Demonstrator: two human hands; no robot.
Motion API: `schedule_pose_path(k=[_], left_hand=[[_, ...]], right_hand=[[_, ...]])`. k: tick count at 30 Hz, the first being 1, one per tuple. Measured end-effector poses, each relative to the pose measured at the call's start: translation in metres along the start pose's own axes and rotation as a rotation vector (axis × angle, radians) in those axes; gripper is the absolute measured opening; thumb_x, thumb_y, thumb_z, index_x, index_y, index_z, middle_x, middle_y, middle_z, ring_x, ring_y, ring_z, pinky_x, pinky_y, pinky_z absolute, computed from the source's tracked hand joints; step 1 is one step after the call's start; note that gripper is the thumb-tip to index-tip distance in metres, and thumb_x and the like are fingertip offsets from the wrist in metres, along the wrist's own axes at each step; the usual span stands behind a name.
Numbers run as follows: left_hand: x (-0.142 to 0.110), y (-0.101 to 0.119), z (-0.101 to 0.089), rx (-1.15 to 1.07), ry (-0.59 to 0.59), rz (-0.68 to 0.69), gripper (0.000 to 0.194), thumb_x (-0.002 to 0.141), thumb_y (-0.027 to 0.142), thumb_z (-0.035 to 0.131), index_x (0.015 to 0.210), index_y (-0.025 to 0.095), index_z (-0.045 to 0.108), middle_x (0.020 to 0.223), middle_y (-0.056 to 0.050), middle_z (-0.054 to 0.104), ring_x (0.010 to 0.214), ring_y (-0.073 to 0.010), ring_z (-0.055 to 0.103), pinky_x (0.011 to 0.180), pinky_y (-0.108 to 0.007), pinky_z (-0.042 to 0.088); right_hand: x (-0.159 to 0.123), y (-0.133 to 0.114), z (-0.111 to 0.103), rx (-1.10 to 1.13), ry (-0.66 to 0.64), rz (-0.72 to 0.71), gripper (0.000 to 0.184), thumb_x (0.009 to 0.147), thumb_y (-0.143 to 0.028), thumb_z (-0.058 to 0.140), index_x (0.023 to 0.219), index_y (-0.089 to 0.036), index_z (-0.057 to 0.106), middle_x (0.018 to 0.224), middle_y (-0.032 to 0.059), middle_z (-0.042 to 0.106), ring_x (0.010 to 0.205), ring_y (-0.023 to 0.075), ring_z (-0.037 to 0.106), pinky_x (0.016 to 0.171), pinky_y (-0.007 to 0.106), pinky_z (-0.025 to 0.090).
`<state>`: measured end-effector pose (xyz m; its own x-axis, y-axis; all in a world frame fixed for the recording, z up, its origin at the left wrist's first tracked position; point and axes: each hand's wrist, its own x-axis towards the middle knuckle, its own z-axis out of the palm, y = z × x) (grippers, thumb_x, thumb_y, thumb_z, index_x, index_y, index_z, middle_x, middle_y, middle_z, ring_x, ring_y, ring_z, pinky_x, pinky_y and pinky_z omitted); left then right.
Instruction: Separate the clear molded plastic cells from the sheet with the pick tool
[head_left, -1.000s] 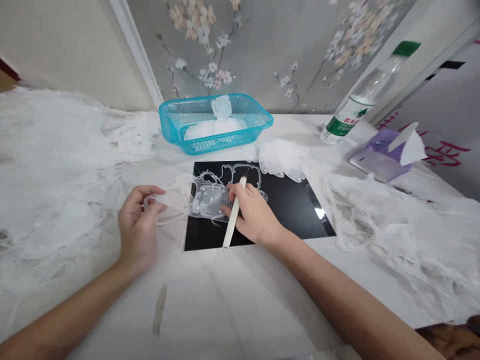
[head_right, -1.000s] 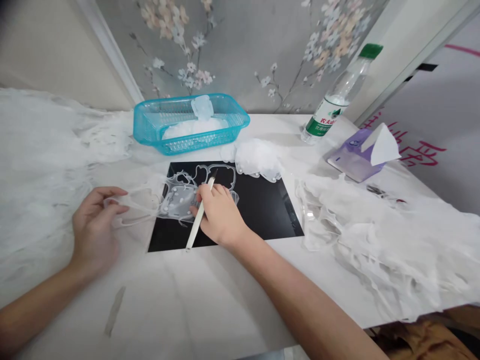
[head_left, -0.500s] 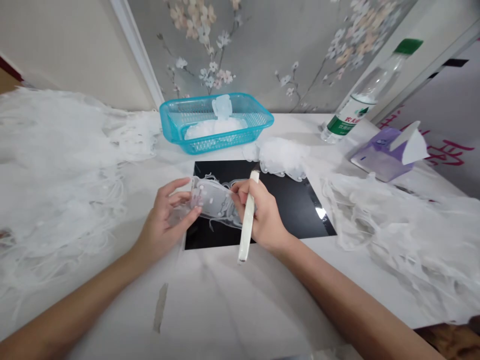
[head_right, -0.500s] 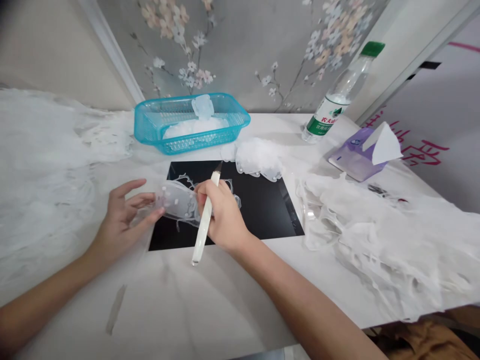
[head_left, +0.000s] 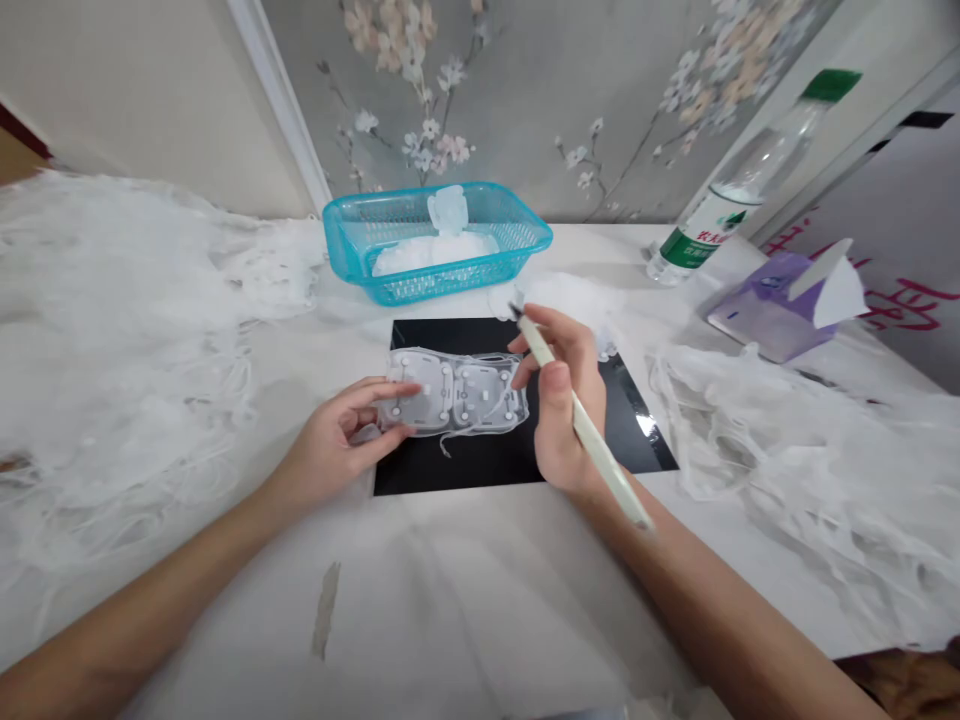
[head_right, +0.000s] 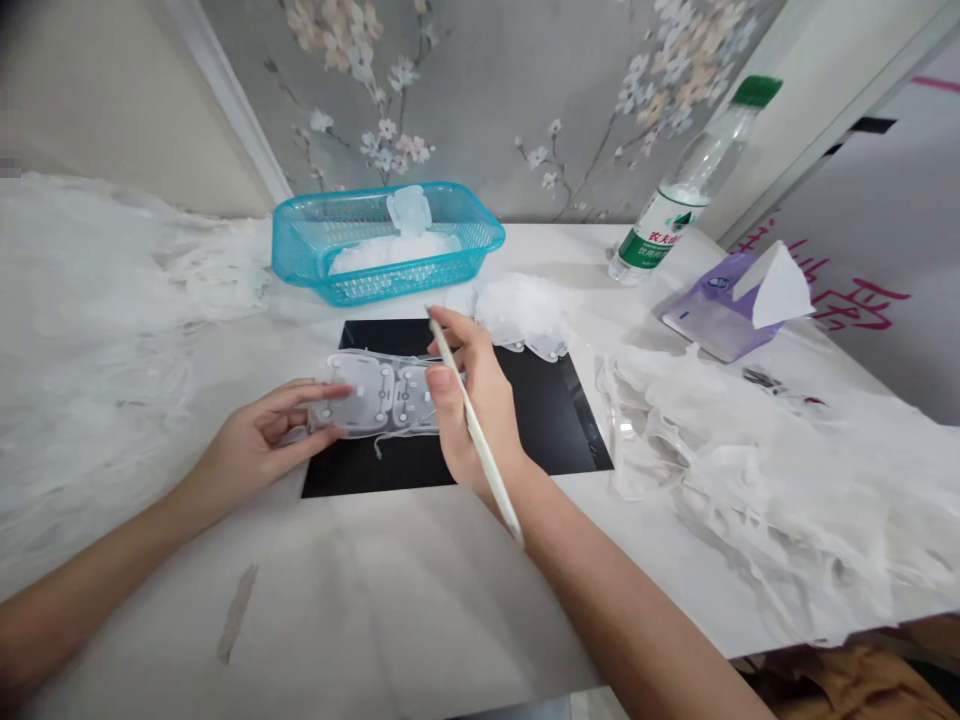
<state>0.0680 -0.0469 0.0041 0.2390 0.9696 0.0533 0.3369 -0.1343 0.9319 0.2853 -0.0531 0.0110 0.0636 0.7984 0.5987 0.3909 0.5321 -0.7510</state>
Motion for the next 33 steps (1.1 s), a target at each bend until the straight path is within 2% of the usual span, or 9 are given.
schedule_pose_path(k=[4, 7, 12, 14, 18, 20, 25, 28, 33], left_hand=[[0.000, 0.003, -0.001, 0.012, 0.022, -0.014, 0.039, 0.065, 0.029, 0.073, 0.104, 0.025, 0.068, 0.112, -0.007, 0.057, 0.065, -0.0119, 0.060, 0.064, -0.024, 0.053], [0.002, 0.005, -0.003, 0.007, 0.022, -0.017, 0.043, 0.065, 0.028, 0.071, 0.107, 0.026, 0.066, 0.114, -0.007, 0.057, 0.062, -0.0117, 0.059, 0.063, -0.025, 0.053], [0.001, 0.005, -0.006, 0.078, -0.024, 0.022, 0.039, 0.072, 0.027, 0.064, 0.110, 0.028, 0.065, 0.109, -0.005, 0.059, 0.066, -0.0132, 0.057, 0.062, -0.023, 0.049], [-0.001, 0.004, -0.005, 0.165, -0.027, 0.087, 0.037, 0.077, 0.027, 0.060, 0.113, 0.029, 0.063, 0.108, -0.005, 0.059, 0.078, -0.0168, 0.058, 0.067, -0.024, 0.048], [-0.006, 0.001, 0.001, 0.403, 0.079, 0.243, 0.037, 0.079, 0.025, 0.057, 0.115, 0.030, 0.062, 0.111, -0.004, 0.061, 0.105, -0.0234, 0.054, 0.090, -0.031, 0.043], [-0.007, 0.000, 0.004, 0.443, 0.126, 0.262, 0.036, 0.078, 0.025, 0.058, 0.113, 0.030, 0.063, 0.110, -0.004, 0.061, 0.101, -0.0226, 0.056, 0.090, -0.031, 0.043], [-0.005, -0.003, 0.003, 0.208, 0.066, 0.151, 0.035, 0.078, 0.027, 0.058, 0.112, 0.028, 0.063, 0.108, -0.006, 0.057, 0.070, -0.0145, 0.062, 0.064, -0.025, 0.051], [-0.002, -0.002, 0.002, 0.052, 0.024, 0.092, 0.037, 0.075, 0.025, 0.060, 0.112, 0.027, 0.063, 0.107, -0.006, 0.054, 0.068, -0.0142, 0.063, 0.063, -0.026, 0.053], [-0.002, 0.002, 0.002, -0.072, 0.008, 0.030, 0.038, 0.071, 0.023, 0.064, 0.109, 0.026, 0.066, 0.107, -0.006, 0.053, 0.068, -0.0129, 0.061, 0.069, -0.026, 0.054]], right_hand=[[-0.004, -0.009, 0.003, 0.005, -0.244, -0.030, 0.021, 0.090, -0.037, 0.049, 0.105, -0.023, 0.055, 0.090, 0.0003, 0.069, 0.072, 0.0116, 0.065, 0.063, 0.021, 0.051], [-0.009, -0.014, 0.008, -0.025, -0.354, -0.145, 0.013, 0.087, -0.032, 0.055, 0.090, -0.022, 0.062, 0.080, -0.0022, 0.070, 0.068, 0.0094, 0.066, 0.062, 0.017, 0.049], [-0.014, -0.013, 0.013, -0.068, -0.391, -0.195, 0.013, 0.086, -0.026, 0.055, 0.084, -0.019, 0.066, 0.076, 0.0006, 0.071, 0.063, 0.0101, 0.065, 0.060, 0.017, 0.048], [-0.014, -0.012, 0.013, -0.075, -0.355, -0.212, 0.014, 0.086, -0.025, 0.056, 0.081, -0.018, 0.066, 0.074, 0.0014, 0.070, 0.062, 0.0105, 0.065, 0.059, 0.018, 0.048], [-0.014, -0.011, 0.013, -0.120, -0.318, -0.223, 0.017, 0.086, -0.027, 0.053, 0.077, -0.020, 0.065, 0.070, 0.0009, 0.069, 0.060, 0.0104, 0.064, 0.059, 0.019, 0.048], [-0.015, -0.011, 0.013, -0.146, -0.335, -0.243, 0.017, 0.086, -0.027, 0.052, 0.076, -0.020, 0.064, 0.068, 0.0003, 0.068, 0.059, 0.0099, 0.063, 0.058, 0.019, 0.048], [-0.015, -0.009, 0.014, -0.187, -0.402, -0.290, 0.016, 0.088, -0.026, 0.051, 0.081, -0.020, 0.064, 0.067, -0.0002, 0.067, 0.058, 0.0095, 0.062, 0.055, 0.019, 0.045], [-0.015, -0.007, 0.013, -0.202, -0.451, -0.301, 0.018, 0.090, -0.027, 0.049, 0.086, -0.019, 0.064, 0.072, 0.0015, 0.068, 0.063, 0.0105, 0.064, 0.060, 0.019, 0.047], [-0.015, -0.005, 0.014, -0.204, -0.488, -0.308, 0.019, 0.091, -0.028, 0.047, 0.090, -0.019, 0.064, 0.074, 0.0021, 0.068, 0.064, 0.0102, 0.064, 0.059, 0.018, 0.045]])
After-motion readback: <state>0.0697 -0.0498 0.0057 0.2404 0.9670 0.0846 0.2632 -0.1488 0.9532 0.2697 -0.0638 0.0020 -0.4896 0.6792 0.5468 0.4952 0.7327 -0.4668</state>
